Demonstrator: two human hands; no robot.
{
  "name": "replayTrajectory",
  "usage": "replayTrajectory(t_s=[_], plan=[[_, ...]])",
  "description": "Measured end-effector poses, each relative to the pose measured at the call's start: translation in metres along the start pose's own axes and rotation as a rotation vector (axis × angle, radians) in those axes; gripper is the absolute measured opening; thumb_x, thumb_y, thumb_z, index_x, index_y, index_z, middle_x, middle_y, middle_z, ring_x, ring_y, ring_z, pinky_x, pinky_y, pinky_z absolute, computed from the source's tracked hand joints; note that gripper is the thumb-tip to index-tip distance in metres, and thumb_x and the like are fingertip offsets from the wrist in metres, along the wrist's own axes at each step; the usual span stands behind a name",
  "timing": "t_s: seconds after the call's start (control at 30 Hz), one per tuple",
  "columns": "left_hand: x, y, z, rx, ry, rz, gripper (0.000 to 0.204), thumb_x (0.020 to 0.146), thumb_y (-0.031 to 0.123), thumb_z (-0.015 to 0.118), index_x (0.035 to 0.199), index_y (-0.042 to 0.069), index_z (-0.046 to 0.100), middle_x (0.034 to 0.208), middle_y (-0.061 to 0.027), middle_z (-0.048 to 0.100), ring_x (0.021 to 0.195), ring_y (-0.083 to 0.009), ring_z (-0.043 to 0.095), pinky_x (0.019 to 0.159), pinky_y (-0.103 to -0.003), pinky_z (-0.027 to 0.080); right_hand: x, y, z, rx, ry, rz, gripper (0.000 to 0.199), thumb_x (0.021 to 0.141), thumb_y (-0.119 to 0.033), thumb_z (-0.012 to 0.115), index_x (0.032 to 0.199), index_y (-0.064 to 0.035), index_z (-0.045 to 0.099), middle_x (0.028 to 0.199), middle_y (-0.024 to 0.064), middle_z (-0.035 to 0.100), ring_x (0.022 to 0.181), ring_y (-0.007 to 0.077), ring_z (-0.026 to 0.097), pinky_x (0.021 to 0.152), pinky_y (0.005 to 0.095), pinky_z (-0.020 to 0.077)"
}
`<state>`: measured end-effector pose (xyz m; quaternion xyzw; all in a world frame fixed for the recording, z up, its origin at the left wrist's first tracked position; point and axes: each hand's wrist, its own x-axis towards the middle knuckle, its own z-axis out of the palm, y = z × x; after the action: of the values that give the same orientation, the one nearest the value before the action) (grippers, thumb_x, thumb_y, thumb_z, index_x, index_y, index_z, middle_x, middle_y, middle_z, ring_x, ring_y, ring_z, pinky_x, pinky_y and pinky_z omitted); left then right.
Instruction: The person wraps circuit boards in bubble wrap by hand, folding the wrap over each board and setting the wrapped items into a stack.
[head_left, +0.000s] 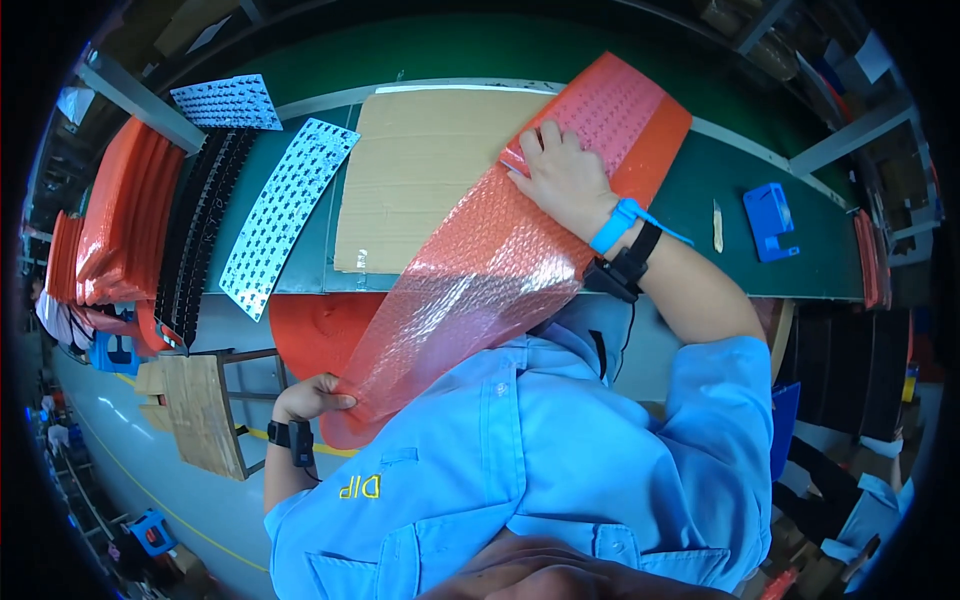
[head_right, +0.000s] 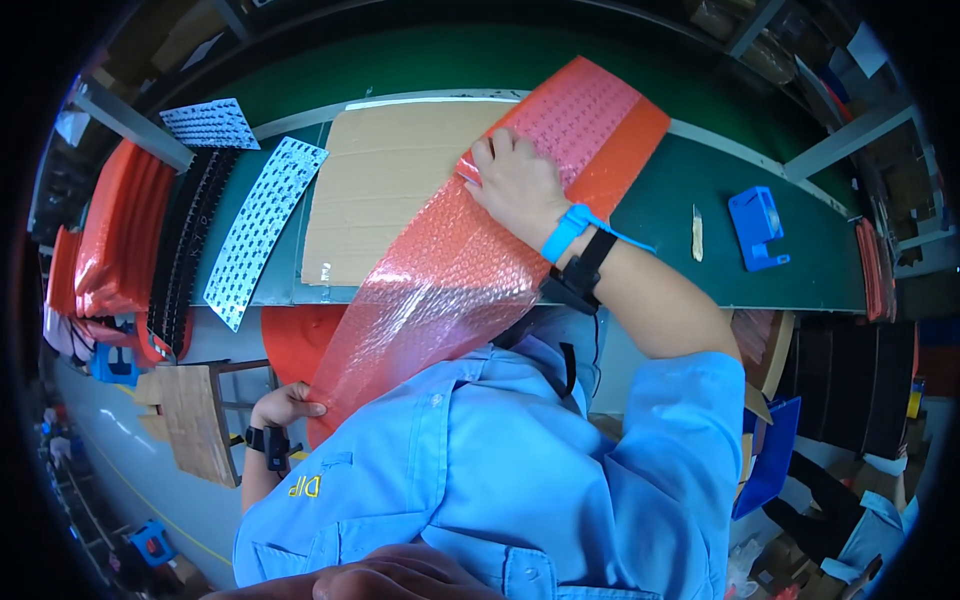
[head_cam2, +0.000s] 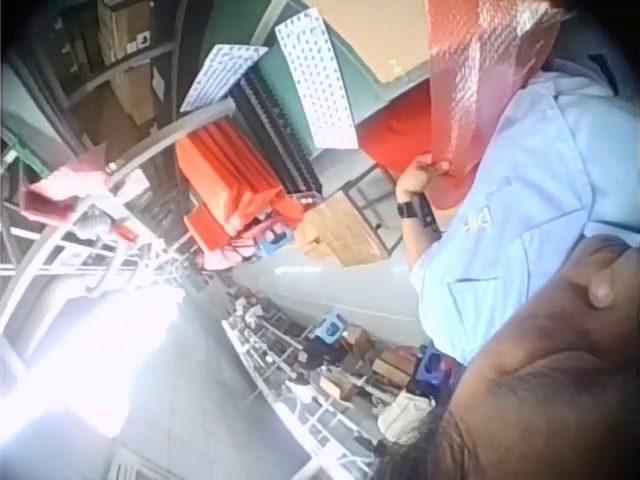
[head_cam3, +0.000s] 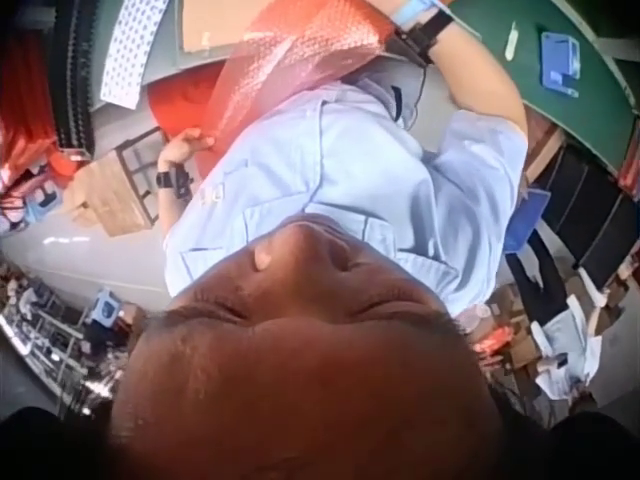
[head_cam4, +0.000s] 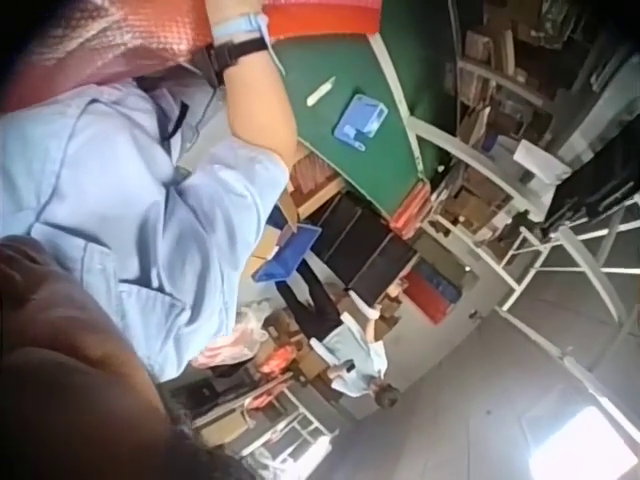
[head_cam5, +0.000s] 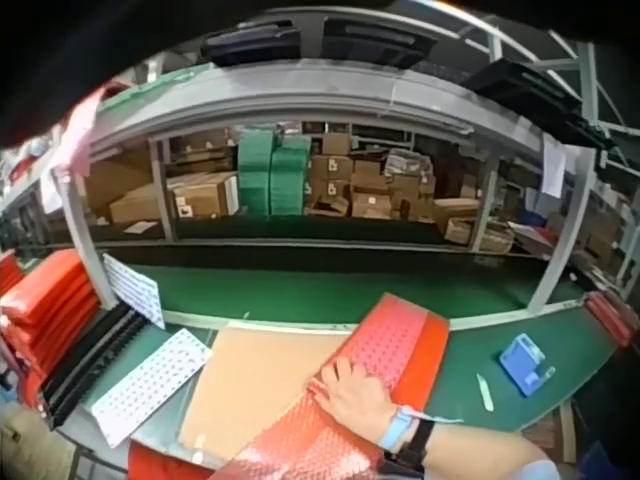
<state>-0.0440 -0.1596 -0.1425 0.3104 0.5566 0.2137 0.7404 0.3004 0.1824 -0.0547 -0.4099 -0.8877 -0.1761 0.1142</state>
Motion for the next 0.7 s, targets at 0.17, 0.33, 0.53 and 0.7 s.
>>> replayTrajectory(t_s=[0.17, 0.33, 0.53, 0.7], plan=[[0.012, -0.010, 0.020, 0.278, -0.115, -0.033, 0.019, 0.085, 0.000, 0.067, 0.103, 0.000, 0.072, 0.101, -0.0051, 0.074, 0.093, -0.0140, 0.067, 0.087, -0.030, 0.051, 0.016, 0.020, 0.019, 0.045, 0.110, -0.231, 0.039, 0.086, -0.041, 0.063, 0.105, -0.0076, 0.056, 0.098, 0.0094, 0.055, 0.089, 0.0236, 0.062, 0.060, 0.0359, 0.0554], [-0.011, 0.119, 0.068, 1.147, 0.230, -0.217, 0.015, 0.084, 0.002, 0.067, 0.099, 0.001, 0.072, 0.094, -0.0099, 0.074, 0.087, -0.0219, 0.068, 0.082, -0.032, 0.052, 0.021, 0.028, 0.029, 0.075, 0.100, -0.357, 0.033, 0.088, -0.039, 0.063, 0.102, -0.0096, 0.058, 0.100, 0.0088, 0.056, 0.094, 0.0238, 0.060, 0.071, 0.0367, 0.0542], [0.057, 0.241, 0.095, 1.088, 0.393, 1.002, 0.027, 0.075, 0.016, 0.076, 0.100, 0.006, 0.070, 0.120, -0.0150, 0.065, 0.114, -0.0340, 0.059, 0.092, -0.041, 0.048, 0.007, 0.041, 0.021, 0.168, 0.134, -0.316, 0.033, 0.088, -0.037, 0.064, 0.105, -0.0092, 0.060, 0.105, 0.0102, 0.059, 0.099, 0.0272, 0.060, 0.079, 0.0379, 0.0528], [0.136, 0.253, 0.085, 1.319, 0.343, 1.121, 0.042, 0.073, 0.018, 0.078, 0.113, 0.012, 0.068, 0.137, -0.0129, 0.054, 0.131, -0.0368, 0.045, 0.106, -0.045, 0.037, -0.053, 0.099, -0.019, 0.370, 0.299, 0.064, 0.038, 0.086, -0.033, 0.067, 0.109, -0.0034, 0.063, 0.108, 0.0159, 0.061, 0.105, 0.0339, 0.059, 0.087, 0.0415, 0.0511]])
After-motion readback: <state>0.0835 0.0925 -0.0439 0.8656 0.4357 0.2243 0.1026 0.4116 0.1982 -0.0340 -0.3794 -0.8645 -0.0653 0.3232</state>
